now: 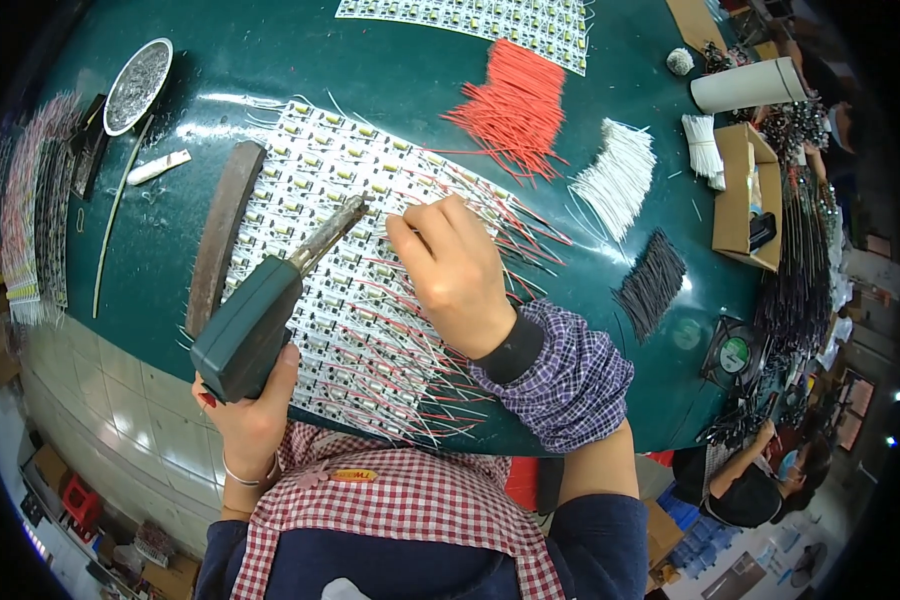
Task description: The person solders wires onto a circuit board sheet using a soldering iron, presses and aligns the rows of components using a thin rod, and solders additional wires onto the board.
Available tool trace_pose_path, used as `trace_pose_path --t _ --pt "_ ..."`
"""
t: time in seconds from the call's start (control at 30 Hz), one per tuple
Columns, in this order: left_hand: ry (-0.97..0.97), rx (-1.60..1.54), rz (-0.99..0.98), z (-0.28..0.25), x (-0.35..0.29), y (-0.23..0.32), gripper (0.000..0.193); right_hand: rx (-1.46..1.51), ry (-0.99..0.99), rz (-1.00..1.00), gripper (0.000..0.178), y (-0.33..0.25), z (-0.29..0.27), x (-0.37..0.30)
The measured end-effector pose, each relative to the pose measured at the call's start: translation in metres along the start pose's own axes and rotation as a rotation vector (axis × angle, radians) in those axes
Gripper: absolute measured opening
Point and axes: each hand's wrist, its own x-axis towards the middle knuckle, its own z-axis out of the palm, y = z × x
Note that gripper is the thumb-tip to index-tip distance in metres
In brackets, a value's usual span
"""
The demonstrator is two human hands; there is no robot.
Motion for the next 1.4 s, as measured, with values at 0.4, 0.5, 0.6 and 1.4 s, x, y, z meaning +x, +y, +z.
trace_pose_path --t 0.4,0.5,0.6,1.4 --pt "-0.136 -0.074 0.256 -0.006 0.015 0.003 0.019 0.008 -0.04 0.025 0.037 0.001 0.003 -0.003" --pt "-0.129 -0.106 0.215 -0.005 0.014 0.002 0.019 0.004 -0.039 0.029 0.037 0.0 0.003 -0.002" --pt "-0.145 -0.012 0.287 -0.005 0.016 0.002 0.017 0.002 -0.041 0.032 0.037 0.001 0.003 -0.003" --pt "-0.043 0.206 0.496 -0.009 0.009 -0.006 0.022 -0.036 -0.048 0.037 0.038 -0.002 0.003 -0.002"
